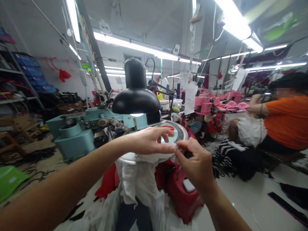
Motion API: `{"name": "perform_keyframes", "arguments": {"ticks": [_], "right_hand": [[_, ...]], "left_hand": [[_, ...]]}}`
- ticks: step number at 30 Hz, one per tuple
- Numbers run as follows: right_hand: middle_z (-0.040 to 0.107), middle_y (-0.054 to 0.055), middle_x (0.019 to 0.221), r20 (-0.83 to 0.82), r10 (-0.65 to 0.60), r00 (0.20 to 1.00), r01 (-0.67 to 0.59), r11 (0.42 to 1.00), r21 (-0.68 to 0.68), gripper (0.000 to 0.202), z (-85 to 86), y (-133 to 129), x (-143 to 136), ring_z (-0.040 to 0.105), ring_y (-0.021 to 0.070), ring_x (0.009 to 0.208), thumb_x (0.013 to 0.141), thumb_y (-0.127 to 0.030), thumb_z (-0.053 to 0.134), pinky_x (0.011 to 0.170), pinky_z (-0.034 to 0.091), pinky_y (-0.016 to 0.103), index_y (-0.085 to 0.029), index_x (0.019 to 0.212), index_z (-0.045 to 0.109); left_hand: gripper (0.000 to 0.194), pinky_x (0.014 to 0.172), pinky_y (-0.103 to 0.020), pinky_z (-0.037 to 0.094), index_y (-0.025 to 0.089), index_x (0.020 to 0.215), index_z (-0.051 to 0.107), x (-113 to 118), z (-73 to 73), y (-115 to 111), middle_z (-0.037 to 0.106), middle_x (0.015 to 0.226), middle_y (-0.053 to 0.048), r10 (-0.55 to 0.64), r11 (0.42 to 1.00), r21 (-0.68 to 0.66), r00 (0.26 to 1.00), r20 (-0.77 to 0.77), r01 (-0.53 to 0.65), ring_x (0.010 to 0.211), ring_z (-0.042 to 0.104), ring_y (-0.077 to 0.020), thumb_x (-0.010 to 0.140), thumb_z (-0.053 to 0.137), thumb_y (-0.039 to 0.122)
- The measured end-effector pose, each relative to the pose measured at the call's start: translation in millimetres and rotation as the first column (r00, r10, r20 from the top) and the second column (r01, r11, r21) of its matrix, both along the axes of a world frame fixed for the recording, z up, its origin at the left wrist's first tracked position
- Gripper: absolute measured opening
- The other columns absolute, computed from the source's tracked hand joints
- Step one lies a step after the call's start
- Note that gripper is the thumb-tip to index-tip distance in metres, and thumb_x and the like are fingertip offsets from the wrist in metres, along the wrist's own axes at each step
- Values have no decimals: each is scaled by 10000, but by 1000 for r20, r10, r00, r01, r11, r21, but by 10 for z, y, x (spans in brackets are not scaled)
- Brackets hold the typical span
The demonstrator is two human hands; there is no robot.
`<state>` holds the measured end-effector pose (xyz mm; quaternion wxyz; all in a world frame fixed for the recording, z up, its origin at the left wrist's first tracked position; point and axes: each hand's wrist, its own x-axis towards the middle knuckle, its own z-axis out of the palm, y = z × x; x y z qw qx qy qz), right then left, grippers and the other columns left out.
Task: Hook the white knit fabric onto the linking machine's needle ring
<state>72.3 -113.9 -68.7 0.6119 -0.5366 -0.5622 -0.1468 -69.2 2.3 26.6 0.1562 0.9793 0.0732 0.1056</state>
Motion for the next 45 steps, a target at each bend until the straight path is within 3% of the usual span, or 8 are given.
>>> {"name": "perform_keyframes", "arguments": {"ticks": [4, 9, 16, 22, 24, 30, 40, 45], "right_hand": [[722, 32, 793, -63, -44, 997, 39, 996, -75, 149, -76, -90, -66, 644, 191, 717, 823, -222, 642, 731, 503, 320, -178, 935, 730], [641, -17, 684, -365, 270, 891, -372, 896, -244, 281, -253, -82, -231, 571, 140, 605, 886, -304, 582, 577, 463, 236, -163, 1097, 704], [685, 5, 679, -532, 149, 833, -194, 980, -30, 188, -551, -6, -409, 585, 126, 606, 824, -346, 705, 595, 484, 216, -165, 827, 753], [638, -13, 589, -840, 364, 402, -487, 862, 141, 213, -701, 120, -387, 515, 84, 504, 755, -375, 790, 476, 451, 182, -167, 757, 743], [664, -2, 607, -851, 390, 351, -534, 830, 160, 197, -683, 139, -369, 546, 91, 528, 730, -355, 811, 500, 479, 186, -168, 755, 755], [689, 16, 585, -823, 396, 408, -552, 824, 124, 149, -594, 156, -446, 578, 107, 514, 707, -300, 796, 503, 499, 199, -158, 687, 755], [659, -21, 576, -620, 309, 721, -293, 947, 131, 121, -619, 163, -502, 603, 99, 498, 783, -207, 695, 496, 511, 167, -170, 669, 675], [614, -65, 610, -578, 212, 788, -240, 970, 29, 382, -533, 53, -416, 559, 94, 491, 761, -270, 763, 455, 476, 159, -207, 1118, 643]], "left_hand": [[317, 633, -214, 413, 128, 850, 675, -55, -152, 113, 627, 739, 0, -16, 990, -143, 1000, -21, 13, 693, 555, -125, 921, 559, 413], [182, 643, -213, 412, 152, 923, 699, 20, -188, 61, 669, 791, -14, -82, 997, -3, 991, 106, 83, 689, 571, -120, 907, 585, 293], [262, 643, -211, 418, 121, 925, 725, 314, -234, 362, 658, 758, -33, -245, 960, -149, 969, -26, 238, 695, 567, -131, 901, 599, 350], [292, 611, -186, 410, 101, 929, 706, 357, -420, 503, 627, 744, -18, -180, 913, -369, 984, 15, 173, 661, 534, -104, 897, 617, 378], [293, 592, -185, 399, 110, 939, 712, 351, -424, 498, 605, 698, -2, -152, 900, -412, 988, 11, 143, 622, 512, -93, 879, 645, 388], [428, 574, -200, 412, 93, 887, 723, 351, -431, 514, 637, 701, -31, -127, 816, -569, 992, -7, 100, 623, 528, -107, 808, 702, 512], [465, 578, -193, 429, 92, 850, 722, 342, -439, 505, 649, 720, -35, -117, 779, -619, 993, 9, 98, 640, 543, -107, 744, 754, 544], [416, 517, -191, 355, 97, 887, 718, 294, -356, 479, 561, 622, 9, -136, 839, -524, 989, 56, 145, 555, 453, -82, 773, 747, 495]]}}
